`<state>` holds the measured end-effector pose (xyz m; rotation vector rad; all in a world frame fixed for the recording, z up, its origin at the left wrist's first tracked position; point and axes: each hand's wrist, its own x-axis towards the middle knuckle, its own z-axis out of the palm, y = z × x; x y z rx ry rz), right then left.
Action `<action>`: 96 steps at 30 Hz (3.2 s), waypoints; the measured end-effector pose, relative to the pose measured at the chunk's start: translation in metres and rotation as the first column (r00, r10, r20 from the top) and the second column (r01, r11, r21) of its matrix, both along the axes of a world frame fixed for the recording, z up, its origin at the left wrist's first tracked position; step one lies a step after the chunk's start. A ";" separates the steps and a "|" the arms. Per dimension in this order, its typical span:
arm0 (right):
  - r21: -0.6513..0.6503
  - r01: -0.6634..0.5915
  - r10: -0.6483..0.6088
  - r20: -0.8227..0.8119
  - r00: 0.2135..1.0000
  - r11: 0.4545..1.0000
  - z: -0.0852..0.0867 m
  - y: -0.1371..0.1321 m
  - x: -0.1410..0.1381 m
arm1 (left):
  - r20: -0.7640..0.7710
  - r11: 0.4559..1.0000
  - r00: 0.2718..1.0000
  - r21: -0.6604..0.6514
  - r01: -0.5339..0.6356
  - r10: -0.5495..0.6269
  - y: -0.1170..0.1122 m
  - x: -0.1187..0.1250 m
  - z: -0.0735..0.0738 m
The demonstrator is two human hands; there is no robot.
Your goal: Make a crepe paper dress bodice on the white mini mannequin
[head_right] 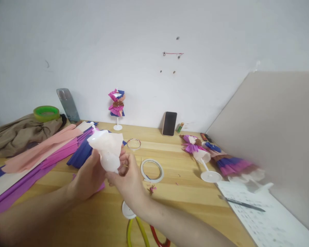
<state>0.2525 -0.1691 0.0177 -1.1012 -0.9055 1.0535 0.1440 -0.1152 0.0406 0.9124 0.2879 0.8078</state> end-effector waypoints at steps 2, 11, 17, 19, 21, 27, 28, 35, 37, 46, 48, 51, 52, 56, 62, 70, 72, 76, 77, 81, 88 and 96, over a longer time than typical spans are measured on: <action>0.006 -0.020 0.020 0.045 0.999 1.000 0.001 -0.001 0.002 | -0.026 0.993 0.993 -0.023 -0.117 0.116 -0.001 0.001 0.001; 0.253 -0.052 -0.063 0.425 0.903 0.966 0.031 -0.002 0.034 | -0.129 0.968 0.959 0.016 -0.251 0.251 -0.003 -0.001 0.026; 0.314 -0.053 -0.130 0.532 0.837 0.948 0.043 0.000 0.038 | -0.209 0.972 0.950 0.093 -0.217 0.232 -0.007 -0.004 0.031; 0.309 0.002 -0.173 0.527 0.832 0.951 0.047 0.000 0.036 | -0.230 0.980 0.953 0.079 -0.182 0.195 -0.006 -0.004 0.029; 0.292 0.058 -0.200 0.487 0.850 0.955 0.052 -0.001 0.036 | -0.228 0.990 0.964 0.043 -0.132 0.138 -0.005 -0.003 0.027; 0.244 0.038 -0.122 0.338 0.933 0.969 0.072 -0.004 0.040 | -0.220 0.996 0.975 -0.088 0.013 -0.033 -0.008 -0.001 0.022; 0.237 0.028 -0.104 0.318 0.942 0.971 0.073 -0.005 0.040 | -0.211 0.994 0.976 -0.100 0.034 -0.054 -0.009 -0.001 0.022; 0.242 -0.006 -0.055 0.246 0.968 0.970 0.061 -0.006 0.035 | -0.205 0.992 0.976 -0.112 0.055 -0.077 -0.012 0.000 0.023; 0.208 0.021 -0.070 0.233 0.970 0.978 0.059 -0.008 0.032 | -0.230 0.992 0.971 -0.124 0.039 -0.066 -0.012 0.000 0.023; 0.170 0.029 -0.045 0.093 0.995 0.985 0.065 -0.009 0.030 | -0.234 0.989 0.969 -0.144 0.041 -0.074 -0.015 0.000 0.024; 0.165 0.059 -0.079 0.115 0.990 0.984 0.066 -0.010 0.030 | -0.237 0.989 0.968 -0.139 0.049 -0.081 -0.015 0.000 0.023; 0.135 0.047 -0.062 0.108 0.992 0.990 0.065 -0.012 0.027 | -0.257 0.992 0.963 -0.118 0.054 -0.083 -0.015 0.002 0.019; 0.122 0.032 -0.045 0.103 0.994 0.992 0.065 -0.013 0.026 | -0.262 0.992 0.962 -0.111 0.052 -0.079 -0.016 0.002 0.018; 0.049 -0.016 0.011 0.099 0.995 0.999 0.064 -0.016 0.023 | -0.202 0.993 0.976 -0.098 0.065 -0.084 -0.018 0.004 0.015; 0.073 -0.003 -0.009 0.171 0.985 0.997 0.064 -0.017 0.022 | -0.110 0.986 0.983 -0.089 0.139 -0.149 -0.018 0.001 0.012; 0.165 -0.013 -0.026 0.233 0.972 0.986 0.058 -0.020 0.025 | -0.127 0.991 0.983 0.014 0.136 -0.134 -0.019 0.002 0.009; 0.230 -0.041 -0.031 0.299 0.954 0.972 0.055 -0.023 0.027 | -0.139 0.990 0.980 0.005 0.144 -0.142 -0.020 0.001 0.010; 0.363 -0.040 -0.160 0.503 0.849 0.931 0.051 -0.027 0.028 | -0.221 0.990 0.966 0.000 0.141 -0.137 -0.020 -0.003 0.010; 0.395 -0.040 -0.206 0.560 0.803 0.918 0.052 -0.027 0.028 | -0.237 0.989 0.962 0.027 0.148 -0.137 -0.020 -0.004 0.010; 0.487 -0.121 -0.321 0.723 0.612 0.865 0.056 -0.027 0.027 | -0.200 0.973 0.962 0.095 0.208 -0.187 -0.020 -0.002 0.011; 0.547 -0.218 -0.355 0.748 0.561 0.808 0.058 -0.025 0.030 | -0.110 0.983 0.979 -0.073 0.167 -0.174 -0.018 -0.002 0.007; 0.512 -0.166 -0.337 0.743 0.579 0.843 0.051 -0.023 0.031 | -0.173 0.990 0.976 -0.068 0.124 -0.134 -0.019 -0.001 0.013</action>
